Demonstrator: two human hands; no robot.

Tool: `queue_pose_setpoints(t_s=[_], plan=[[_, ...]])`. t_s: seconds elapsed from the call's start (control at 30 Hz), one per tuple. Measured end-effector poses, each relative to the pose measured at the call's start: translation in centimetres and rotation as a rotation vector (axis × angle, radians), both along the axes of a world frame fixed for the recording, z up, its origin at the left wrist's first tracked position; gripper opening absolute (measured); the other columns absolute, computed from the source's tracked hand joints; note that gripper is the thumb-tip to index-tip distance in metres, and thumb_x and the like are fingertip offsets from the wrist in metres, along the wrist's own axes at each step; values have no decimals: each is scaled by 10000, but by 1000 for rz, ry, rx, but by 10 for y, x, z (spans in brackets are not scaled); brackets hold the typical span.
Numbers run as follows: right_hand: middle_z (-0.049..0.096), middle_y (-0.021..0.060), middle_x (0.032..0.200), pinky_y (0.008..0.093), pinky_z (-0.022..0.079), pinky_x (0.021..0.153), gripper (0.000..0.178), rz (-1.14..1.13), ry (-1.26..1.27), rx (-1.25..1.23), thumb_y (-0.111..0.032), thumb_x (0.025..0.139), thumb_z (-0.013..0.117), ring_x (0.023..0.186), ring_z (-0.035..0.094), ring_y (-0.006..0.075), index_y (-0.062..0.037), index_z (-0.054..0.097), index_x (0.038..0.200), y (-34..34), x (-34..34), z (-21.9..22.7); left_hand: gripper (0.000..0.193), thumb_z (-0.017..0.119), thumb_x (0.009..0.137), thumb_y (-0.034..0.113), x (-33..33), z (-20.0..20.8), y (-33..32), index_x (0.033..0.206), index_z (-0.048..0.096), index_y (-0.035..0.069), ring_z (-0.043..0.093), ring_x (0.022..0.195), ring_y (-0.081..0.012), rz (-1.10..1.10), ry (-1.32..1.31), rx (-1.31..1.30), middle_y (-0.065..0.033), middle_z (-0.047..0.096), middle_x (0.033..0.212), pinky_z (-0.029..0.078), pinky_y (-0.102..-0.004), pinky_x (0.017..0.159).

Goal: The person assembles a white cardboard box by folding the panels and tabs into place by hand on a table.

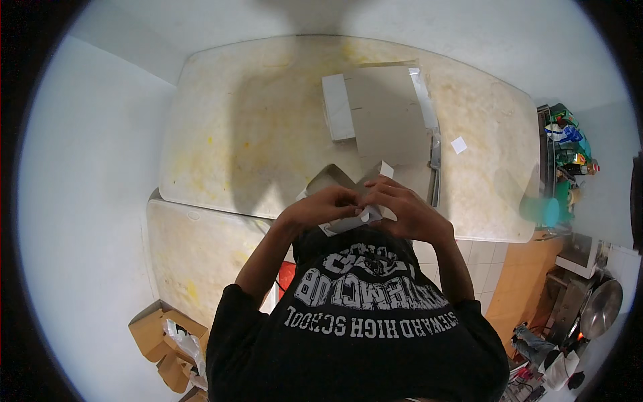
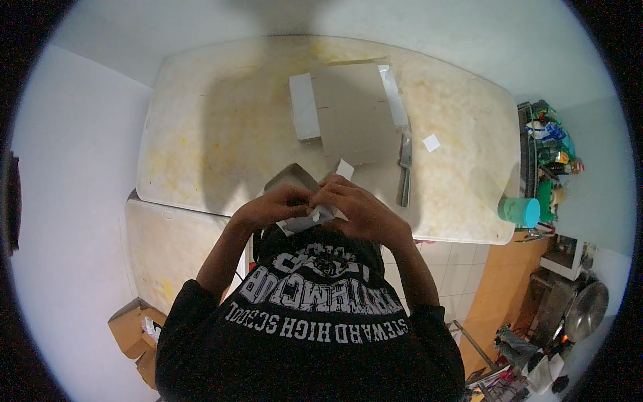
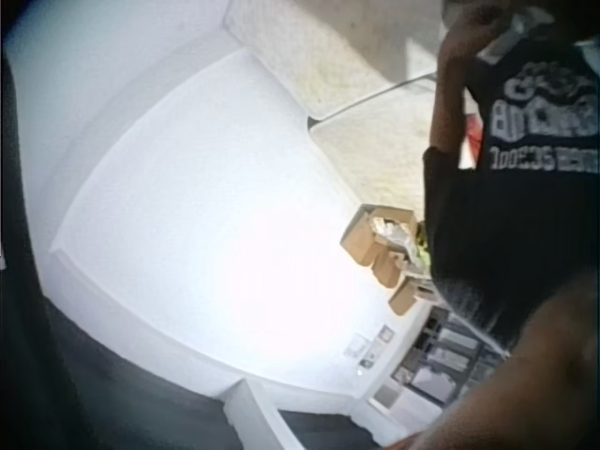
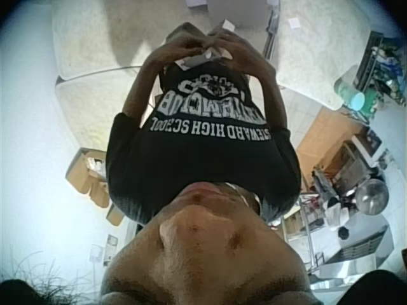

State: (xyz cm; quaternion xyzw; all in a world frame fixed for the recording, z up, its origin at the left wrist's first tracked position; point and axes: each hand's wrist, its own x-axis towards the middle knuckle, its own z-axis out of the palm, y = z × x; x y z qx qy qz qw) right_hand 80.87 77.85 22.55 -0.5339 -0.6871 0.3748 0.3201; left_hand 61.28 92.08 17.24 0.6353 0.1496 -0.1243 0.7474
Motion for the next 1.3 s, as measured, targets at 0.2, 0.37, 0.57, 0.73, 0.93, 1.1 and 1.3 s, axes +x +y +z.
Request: queue_pose_setpoints(t_s=[0.2, 0.37, 0.57, 0.73, 0.93, 1.1, 1.3], plan=[[582, 109, 1226, 431, 481, 995, 433, -299, -418, 351, -99, 741, 798, 1193, 549, 308, -93, 621, 1137, 8, -10, -6, 362, 609, 975, 218, -1, 12, -3, 1225, 592, -42, 622, 976, -168, 288, 27, 109, -112, 666, 1111, 509, -332, 885], [639, 93, 1137, 414, 559, 847, 391, -380, -243, 425, -157, 793, 777, 1042, 643, 295, -92, 626, 1148, 17, -13, -30, 336, 555, 1006, 204, 10, 5, -20, 1235, 580, -40, 636, 1019, -185, 646, 14, -100, -110, 652, 1140, 543, -341, 858], [664, 99, 1087, 378, 590, 801, 427, -293, -361, 698, -105, 784, 770, 966, 680, 270, -44, 617, 1178, 22, -1, -48, 345, 550, 1001, 214, 9, 5, -25, 1254, 566, -21, 631, 1044, -198, 682, -15, -200, -109, 641, 1156, 545, -342, 853], [669, 98, 1052, 378, 597, 820, 460, -202, -408, 761, -53, 756, 772, 958, 683, 265, -29, 616, 1187, 28, 3, -50, 322, 538, 997, 204, 10, 13, -31, 1247, 558, 1, 624, 1046, -197, 751, -10, -296, -93, 633, 1147, 536, -336, 853], [697, 88, 944, 371, 615, 770, 317, -218, -405, 867, -23, 739, 779, 864, 715, 262, -48, 687, 1042, 30, 2, -47, 293, 529, 994, 194, 13, 15, -45, 1218, 568, 9, 619, 1034, -181, 844, -66, -454, -73, 630, 1114, 537, -353, 845], [708, 100, 953, 388, 617, 767, 282, -231, -408, 900, -8, 752, 767, 858, 724, 274, -80, 680, 1010, 28, 0, -53, 280, 517, 995, 186, 18, 10, -56, 1204, 577, 10, 616, 1023, -163, 938, -124, -502, -59, 631, 1084, 535, -366, 848], [702, 101, 1045, 370, 606, 757, 291, -257, -339, 938, -69, 767, 775, 936, 706, 274, -72, 637, 1024, 30, -2, -68, 304, 496, 1008, 188, 22, 7, -65, 1248, 542, 7, 616, 1045, -180, 970, -142, -485, -83, 623, 1126, 549, -375, 874]])
